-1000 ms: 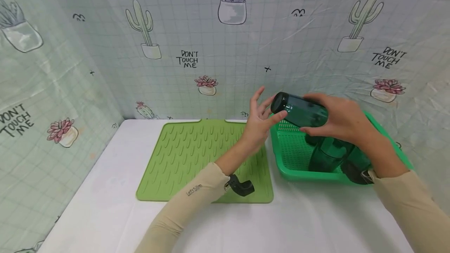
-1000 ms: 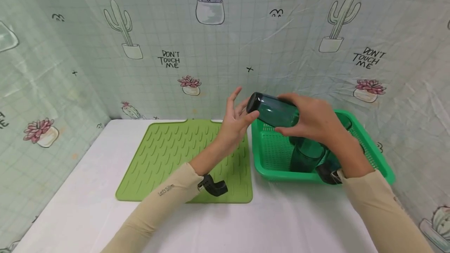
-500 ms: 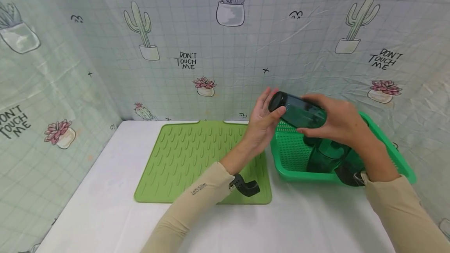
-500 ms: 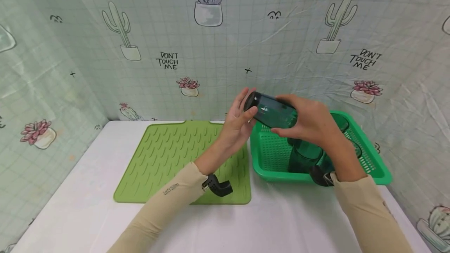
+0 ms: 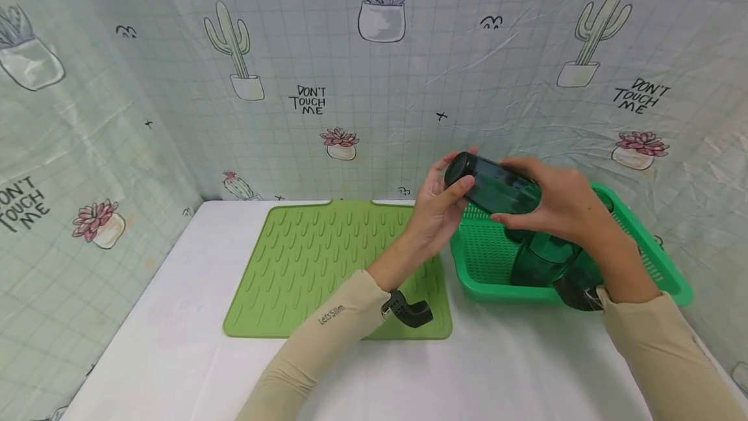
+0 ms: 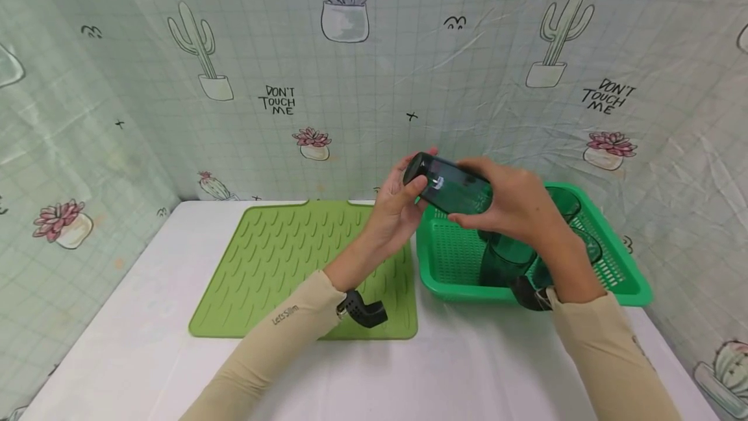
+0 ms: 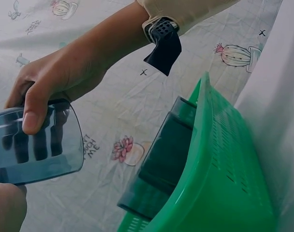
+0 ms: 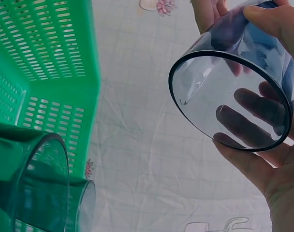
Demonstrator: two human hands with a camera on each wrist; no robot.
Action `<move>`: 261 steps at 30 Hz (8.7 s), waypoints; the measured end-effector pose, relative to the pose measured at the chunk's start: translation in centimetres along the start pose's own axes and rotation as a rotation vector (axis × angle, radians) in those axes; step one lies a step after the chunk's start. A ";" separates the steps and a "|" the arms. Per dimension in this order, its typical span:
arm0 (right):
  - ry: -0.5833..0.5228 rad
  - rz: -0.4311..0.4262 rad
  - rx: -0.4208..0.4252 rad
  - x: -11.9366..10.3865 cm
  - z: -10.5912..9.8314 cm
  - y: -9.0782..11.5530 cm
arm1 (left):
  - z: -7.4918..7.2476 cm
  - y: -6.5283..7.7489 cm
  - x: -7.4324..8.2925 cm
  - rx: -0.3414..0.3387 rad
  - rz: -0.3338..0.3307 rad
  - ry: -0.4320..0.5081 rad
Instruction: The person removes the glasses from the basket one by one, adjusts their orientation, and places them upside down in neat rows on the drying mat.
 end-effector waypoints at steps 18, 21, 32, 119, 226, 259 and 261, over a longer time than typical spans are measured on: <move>-0.053 0.018 -0.018 0.2 0.4 0.5 | -0.2 0.3 -0.6 -0.006 -0.044 -0.059; -0.073 0.026 -0.036 0.4 0.6 0.4 | -0.2 0.3 -0.6 -0.003 -0.034 -0.072; -0.196 0.146 -0.267 0.3 1.0 -0.3 | -0.1 0.5 1.0 0.015 0.012 -0.178; -0.191 0.145 -0.924 6.5 3.8 4.4 | -7.2 8.3 23.4 0.279 -0.563 -1.272; -0.131 0.089 -0.998 6.1 4.1 3.5 | -6.6 8.5 19.5 0.033 -0.612 -1.717; -0.053 0.098 -0.806 4.3 -2.3 0.0 | -0.8 4.4 8.8 -0.217 -0.470 -1.282; -0.040 0.081 -0.791 4.1 -3.0 -0.4 | -0.7 4.1 8.2 -0.216 -0.462 -1.261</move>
Point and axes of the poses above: each hand's wrist, its own y-axis away from the middle knuckle, its own z-axis out of the palm, x = y × z, the point moved 5 cm from there along -y, towards the middle knuckle, and after that the axes turned 15 degrees about -x, right-handed, at the moved point
